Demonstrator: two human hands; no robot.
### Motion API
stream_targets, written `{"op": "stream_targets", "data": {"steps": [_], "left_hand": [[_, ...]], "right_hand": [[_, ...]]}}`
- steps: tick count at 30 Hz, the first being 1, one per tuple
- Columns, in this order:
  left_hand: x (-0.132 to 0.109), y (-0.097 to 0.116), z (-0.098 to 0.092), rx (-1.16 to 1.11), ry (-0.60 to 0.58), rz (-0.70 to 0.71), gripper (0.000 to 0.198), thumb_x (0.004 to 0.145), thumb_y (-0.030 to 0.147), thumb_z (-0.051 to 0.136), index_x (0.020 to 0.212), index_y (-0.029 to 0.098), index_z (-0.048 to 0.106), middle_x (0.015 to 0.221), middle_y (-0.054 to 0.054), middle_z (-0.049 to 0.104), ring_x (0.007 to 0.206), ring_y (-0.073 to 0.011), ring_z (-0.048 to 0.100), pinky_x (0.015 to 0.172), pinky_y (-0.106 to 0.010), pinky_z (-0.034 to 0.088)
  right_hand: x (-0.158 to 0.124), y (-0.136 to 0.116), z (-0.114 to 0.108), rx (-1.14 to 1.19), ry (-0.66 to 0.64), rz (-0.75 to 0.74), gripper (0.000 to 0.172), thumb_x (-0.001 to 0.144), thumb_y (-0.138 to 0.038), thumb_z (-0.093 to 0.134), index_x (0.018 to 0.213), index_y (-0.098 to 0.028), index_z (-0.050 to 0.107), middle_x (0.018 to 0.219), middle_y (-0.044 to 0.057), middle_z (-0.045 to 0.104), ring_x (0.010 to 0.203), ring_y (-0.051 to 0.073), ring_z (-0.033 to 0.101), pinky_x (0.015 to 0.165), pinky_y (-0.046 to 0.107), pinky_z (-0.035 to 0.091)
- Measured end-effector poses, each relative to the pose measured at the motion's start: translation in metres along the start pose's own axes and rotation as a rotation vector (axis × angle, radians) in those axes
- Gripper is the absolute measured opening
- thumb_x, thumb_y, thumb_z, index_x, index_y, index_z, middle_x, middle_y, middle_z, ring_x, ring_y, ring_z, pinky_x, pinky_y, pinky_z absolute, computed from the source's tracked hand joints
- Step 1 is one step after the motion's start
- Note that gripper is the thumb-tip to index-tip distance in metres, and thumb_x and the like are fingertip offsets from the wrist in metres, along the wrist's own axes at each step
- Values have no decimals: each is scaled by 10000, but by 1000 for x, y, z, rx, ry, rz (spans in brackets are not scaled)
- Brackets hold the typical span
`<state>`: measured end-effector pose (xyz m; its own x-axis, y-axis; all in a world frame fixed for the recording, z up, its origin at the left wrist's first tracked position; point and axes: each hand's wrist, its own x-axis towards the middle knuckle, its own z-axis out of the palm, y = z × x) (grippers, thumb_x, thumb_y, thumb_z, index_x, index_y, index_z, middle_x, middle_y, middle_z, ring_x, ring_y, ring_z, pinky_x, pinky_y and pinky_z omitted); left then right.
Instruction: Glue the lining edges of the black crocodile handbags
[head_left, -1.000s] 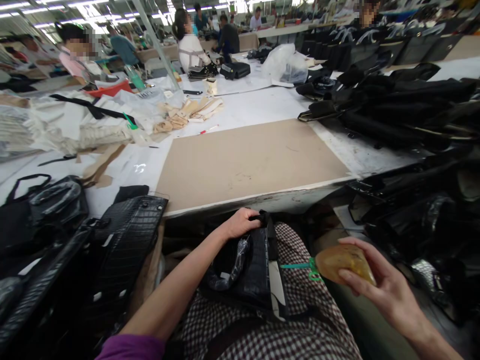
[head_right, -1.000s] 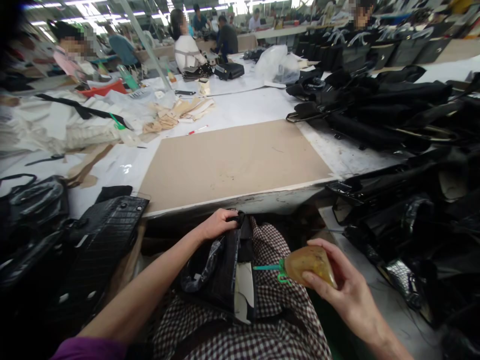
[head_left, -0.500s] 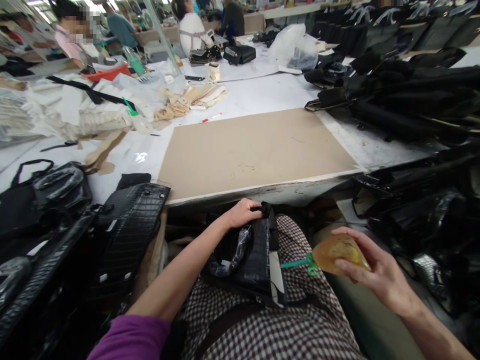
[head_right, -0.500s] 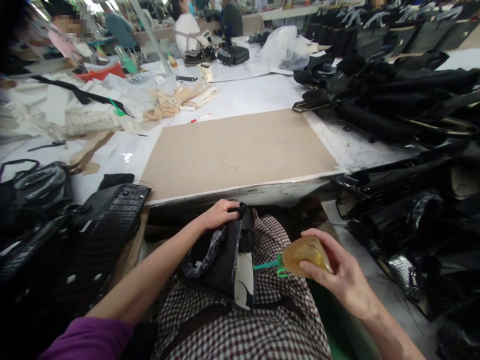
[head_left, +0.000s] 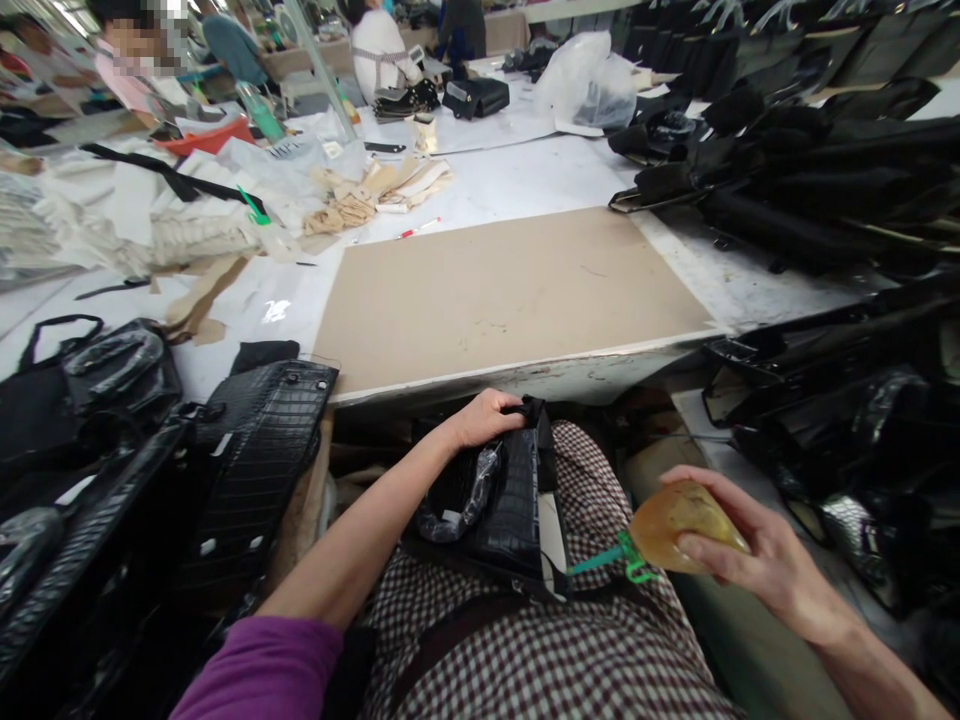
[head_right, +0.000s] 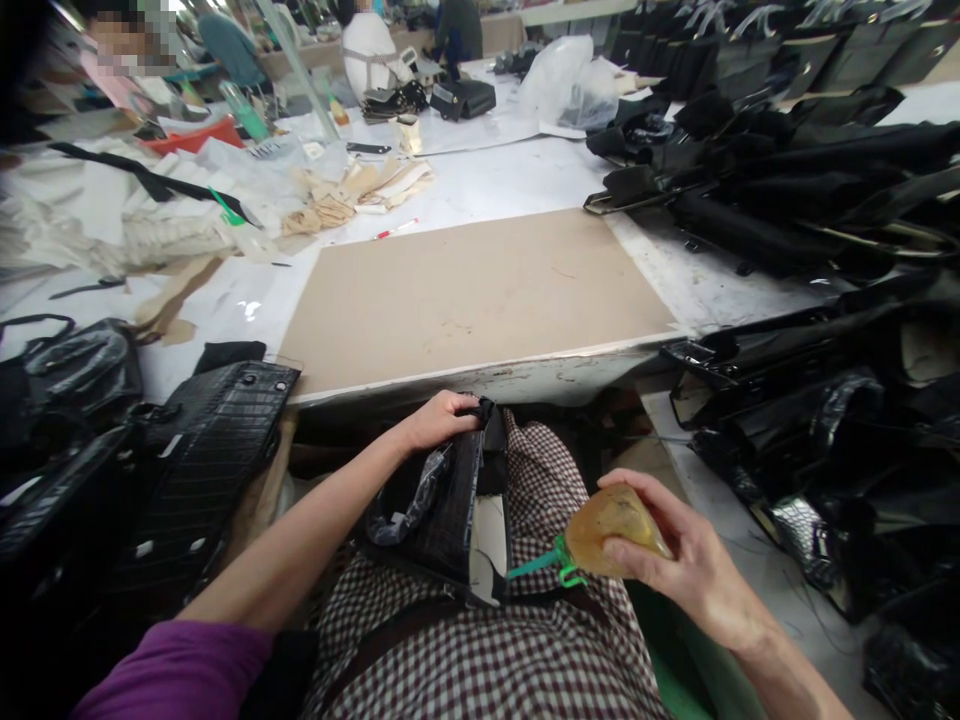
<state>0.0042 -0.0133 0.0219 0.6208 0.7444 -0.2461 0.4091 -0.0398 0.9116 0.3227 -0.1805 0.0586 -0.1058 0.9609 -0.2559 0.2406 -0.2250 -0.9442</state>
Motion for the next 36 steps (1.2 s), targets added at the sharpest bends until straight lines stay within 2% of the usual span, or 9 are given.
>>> {"op": "stream_targets", "data": {"steps": [6, 9, 13, 16, 21, 25, 27, 32, 36], "left_hand": [[0, 1, 0, 3, 10, -7, 213, 755, 300, 571, 736, 117, 676, 651, 27, 571, 674, -158, 546, 652, -232, 425], [0, 1, 0, -1, 8, -10, 216, 754, 295, 567, 758, 115, 686, 669, 25, 586, 684, -161, 554, 671, -238, 436], [0, 2, 1, -10, 6, -7, 240, 758, 304, 569, 791, 108, 703, 712, 16, 620, 718, -171, 571, 708, -246, 452], [0, 2, 0, -11, 5, -8, 247, 754, 304, 573, 808, 106, 711, 724, 11, 630, 732, -177, 575, 721, -248, 454], [0, 1, 0, -11, 8, -16, 254, 753, 322, 577, 803, 109, 707, 722, 9, 624, 729, -179, 571, 721, -252, 452], [0, 0, 0, -14, 11, -18, 242, 757, 310, 568, 790, 109, 699, 702, 14, 605, 696, -165, 556, 701, -249, 443], [0, 0, 1, -19, 10, -14, 243, 758, 305, 565, 794, 104, 698, 708, 11, 606, 693, -161, 553, 705, -250, 443], [1, 0, 0, -20, 10, -10, 226, 747, 299, 570, 770, 109, 691, 687, 18, 594, 679, -156, 548, 684, -241, 437], [1, -1, 0, -19, 19, -10, 229, 745, 307, 571, 769, 112, 687, 673, 27, 582, 670, -153, 545, 666, -233, 429]], "right_hand": [[7, 2, 6, -4, 170, -61, 460, 762, -381, 798, 1165, -247, 621, 929, 29, 688, 642, 171, 643, 437, 178, 485], [5, 2, 5, -11, 163, -70, 465, 732, -372, 818, 1144, -256, 637, 940, 30, 702, 692, 195, 670, 519, 199, 542], [-1, 3, -2, -15, 67, -32, 462, 716, -371, 829, 1133, -271, 659, 944, 21, 719, 795, 225, 696, 692, 228, 582], [-5, 5, -4, 2, 34, 12, 486, 722, -384, 825, 1161, -263, 655, 911, 19, 717, 783, 225, 695, 688, 227, 580], [-6, 7, -2, 15, 87, 32, 489, 728, -397, 824, 1161, -261, 643, 953, 22, 713, 802, 230, 698, 687, 235, 585], [-7, 5, 1, 27, 4, 44, 481, 745, -398, 815, 1173, -265, 637, 910, 17, 710, 787, 222, 688, 685, 236, 578], [-6, 4, 4, 22, 46, 34, 474, 758, -401, 808, 1173, -255, 632, 914, 24, 698, 793, 222, 682, 666, 235, 574], [6, 7, 10, 15, 193, -39, 483, 763, -389, 804, 1175, -230, 608, 886, 30, 664, 577, 149, 594, 459, 196, 501], [14, 10, 14, 29, 220, -125, 484, 757, -351, 810, 1178, -241, 599, 872, 18, 659, 499, 113, 542, 468, 197, 507]]}}
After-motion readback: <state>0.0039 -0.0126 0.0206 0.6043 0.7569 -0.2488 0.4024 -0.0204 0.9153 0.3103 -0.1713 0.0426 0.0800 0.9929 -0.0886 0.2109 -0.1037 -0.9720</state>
